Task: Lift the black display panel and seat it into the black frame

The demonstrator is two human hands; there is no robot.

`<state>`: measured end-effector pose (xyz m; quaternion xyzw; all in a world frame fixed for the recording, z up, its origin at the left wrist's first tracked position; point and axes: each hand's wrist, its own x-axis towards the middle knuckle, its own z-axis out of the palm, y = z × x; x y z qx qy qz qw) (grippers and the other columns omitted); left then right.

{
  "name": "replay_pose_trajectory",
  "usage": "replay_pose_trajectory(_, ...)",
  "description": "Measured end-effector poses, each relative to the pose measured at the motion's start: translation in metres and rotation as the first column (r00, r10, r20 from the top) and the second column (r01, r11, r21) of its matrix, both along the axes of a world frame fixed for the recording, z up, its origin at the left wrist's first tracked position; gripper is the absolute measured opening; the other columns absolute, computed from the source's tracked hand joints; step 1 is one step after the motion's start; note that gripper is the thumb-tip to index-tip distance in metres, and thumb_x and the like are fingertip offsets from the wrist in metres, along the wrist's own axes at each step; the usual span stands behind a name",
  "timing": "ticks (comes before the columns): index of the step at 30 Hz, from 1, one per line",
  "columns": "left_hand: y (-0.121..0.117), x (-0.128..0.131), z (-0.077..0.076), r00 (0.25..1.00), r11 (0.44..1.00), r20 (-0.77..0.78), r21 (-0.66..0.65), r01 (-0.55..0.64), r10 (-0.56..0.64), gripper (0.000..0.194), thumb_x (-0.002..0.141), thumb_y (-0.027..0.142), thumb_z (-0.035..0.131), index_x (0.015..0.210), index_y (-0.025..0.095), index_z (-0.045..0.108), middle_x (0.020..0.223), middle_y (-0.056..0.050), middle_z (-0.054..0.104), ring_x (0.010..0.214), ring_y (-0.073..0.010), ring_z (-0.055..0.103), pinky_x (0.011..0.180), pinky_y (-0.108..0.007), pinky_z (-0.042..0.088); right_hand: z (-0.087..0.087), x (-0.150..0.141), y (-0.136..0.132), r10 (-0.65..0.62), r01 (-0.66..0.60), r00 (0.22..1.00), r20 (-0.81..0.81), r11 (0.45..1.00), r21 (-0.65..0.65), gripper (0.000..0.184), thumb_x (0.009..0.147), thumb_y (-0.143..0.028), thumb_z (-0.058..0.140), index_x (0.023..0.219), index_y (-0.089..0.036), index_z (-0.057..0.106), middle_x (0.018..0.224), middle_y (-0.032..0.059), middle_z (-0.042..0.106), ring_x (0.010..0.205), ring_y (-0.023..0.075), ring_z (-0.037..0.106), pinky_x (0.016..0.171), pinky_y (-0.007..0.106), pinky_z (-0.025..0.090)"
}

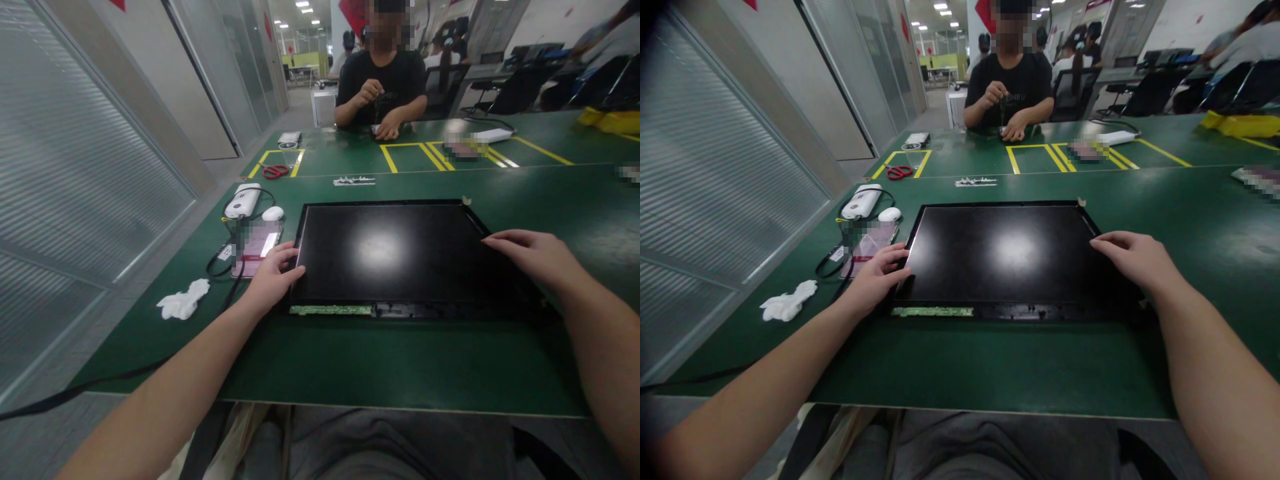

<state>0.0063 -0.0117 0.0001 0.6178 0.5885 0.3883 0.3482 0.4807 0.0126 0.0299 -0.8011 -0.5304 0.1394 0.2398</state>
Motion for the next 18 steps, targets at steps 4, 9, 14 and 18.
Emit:
replay_pose_trajectory(4,-0.003,0.003,0.003,0.999,0.999,0.014,-0.020,-0.033,0.034,0.059,0.073,0.034,0.071,0.129,0.019,0.059,0.136,-0.012,0.057,0.126,-0.0321,0.056,0.107,-0.050,0.047,-0.002,0.002,-0.001,0.015,-0.015,1.000,0.006,0.999,0.031,0.041,0.065,-0.057,0.061,0.085,-0.025,0.077,0.096,0.0083,0.075,0.095,0.0306,0.066,0.084,0.044,0.049)
replay_pose_trajectory(9,-0.005,0.000,0.006,0.992,0.999,-0.121,0.015,0.028,-0.026,0.054,0.076,0.036,0.070,0.127,0.023,0.058,0.138,-0.011,0.052,0.124,-0.0302,0.056,0.107,-0.051,0.047,-0.003,0.005,0.000,0.019,-0.019,1.000,-0.013,1.000,0.018,0.042,0.064,-0.058,0.062,0.086,-0.026,0.077,0.097,0.0083,0.076,0.096,0.0309,0.066,0.087,0.045,0.048)
replay_pose_trajectory(14,-0.013,-0.006,0.018,0.925,0.973,-0.329,0.066,0.221,-0.188,0.064,0.075,0.047,0.077,0.132,0.027,0.057,0.153,-0.012,0.034,0.143,-0.0374,0.038,0.110,-0.055,0.045,-0.003,0.007,0.001,0.023,-0.022,0.999,-0.026,1.000,0.018,0.041,0.064,-0.057,0.063,0.087,-0.026,0.078,0.096,0.0078,0.076,0.098,0.0312,0.065,0.088,0.046,0.048)
replay_pose_trajectory(18,-0.017,-0.008,0.025,0.878,0.948,-0.399,0.060,0.312,-0.263,0.070,0.071,0.046,0.083,0.134,0.030,0.059,0.158,-0.011,0.027,0.145,-0.0400,0.035,0.117,-0.056,0.038,-0.003,0.005,0.000,0.027,-0.027,0.999,-0.042,1.000,0.014,0.041,0.065,-0.056,0.063,0.088,-0.026,0.077,0.098,0.0068,0.076,0.098,0.0301,0.065,0.087,0.044,0.047)
